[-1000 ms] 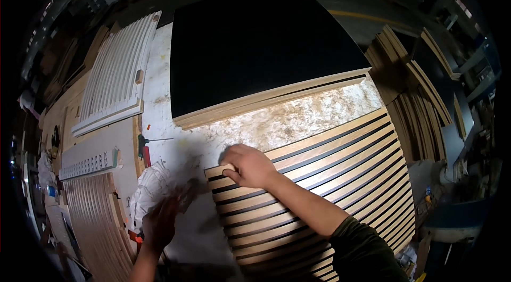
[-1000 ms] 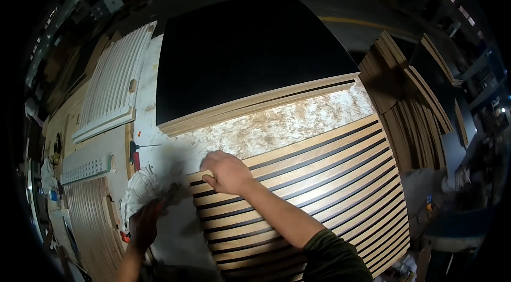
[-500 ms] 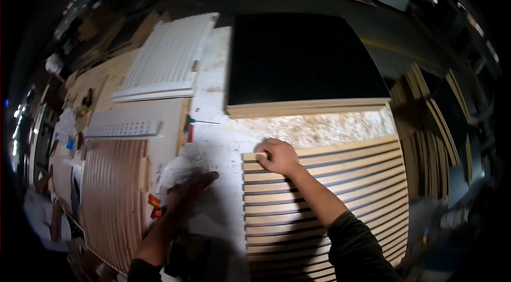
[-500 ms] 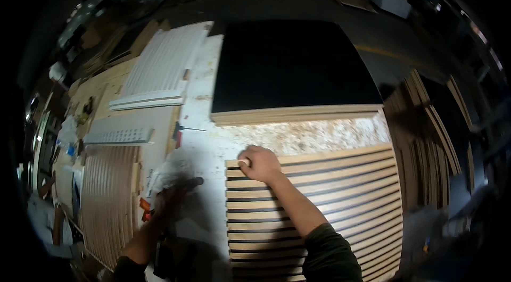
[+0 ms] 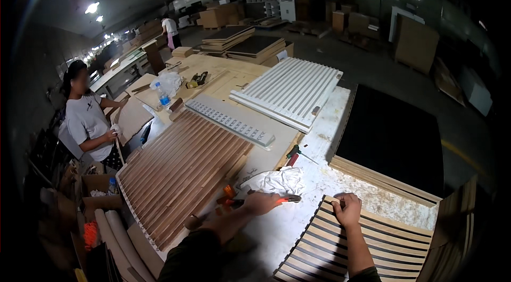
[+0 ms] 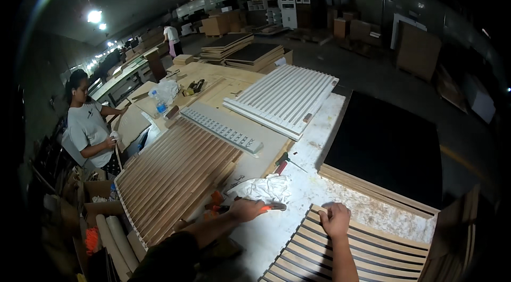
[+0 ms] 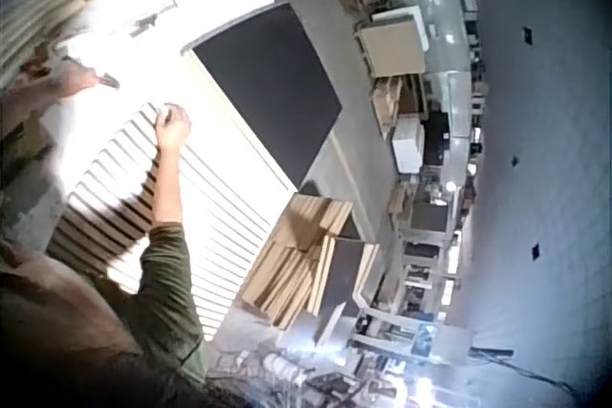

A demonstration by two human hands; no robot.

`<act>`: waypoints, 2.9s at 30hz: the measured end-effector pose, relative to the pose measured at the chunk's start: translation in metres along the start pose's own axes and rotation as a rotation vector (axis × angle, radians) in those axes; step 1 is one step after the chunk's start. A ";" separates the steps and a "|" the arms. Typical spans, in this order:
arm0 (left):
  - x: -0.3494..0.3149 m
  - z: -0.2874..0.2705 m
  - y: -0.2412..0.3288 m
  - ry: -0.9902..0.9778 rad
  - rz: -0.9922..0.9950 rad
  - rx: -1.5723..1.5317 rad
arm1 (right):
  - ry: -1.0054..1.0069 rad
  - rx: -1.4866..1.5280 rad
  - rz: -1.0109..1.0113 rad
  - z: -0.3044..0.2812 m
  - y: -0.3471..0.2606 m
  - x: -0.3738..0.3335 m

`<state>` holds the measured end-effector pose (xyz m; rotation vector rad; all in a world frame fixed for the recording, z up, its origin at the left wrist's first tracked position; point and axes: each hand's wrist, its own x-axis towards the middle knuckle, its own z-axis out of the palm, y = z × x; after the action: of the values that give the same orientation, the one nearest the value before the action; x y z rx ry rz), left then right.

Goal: Assembling wooden slats onto a frame using a hammer and staple gun.

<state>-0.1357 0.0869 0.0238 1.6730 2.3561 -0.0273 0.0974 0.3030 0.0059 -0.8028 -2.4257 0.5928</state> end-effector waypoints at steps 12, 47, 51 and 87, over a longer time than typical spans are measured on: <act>-0.003 0.023 -0.010 0.261 -0.033 0.010 | 0.289 -0.370 0.744 -0.133 -0.067 -0.355; -0.375 0.138 0.322 0.182 0.064 -0.688 | 0.115 -0.483 0.761 -0.253 0.076 -0.464; -0.367 0.125 0.293 0.312 0.184 -0.747 | 0.105 -0.449 0.798 -0.214 0.032 -0.426; -0.237 0.041 0.015 -0.339 -0.009 -1.178 | -0.459 -0.455 0.265 -0.005 -0.183 -0.333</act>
<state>-0.0411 -0.1341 0.0369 0.9366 1.5373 0.8228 0.2551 -0.0429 -0.0008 -1.3089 -2.9550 0.3442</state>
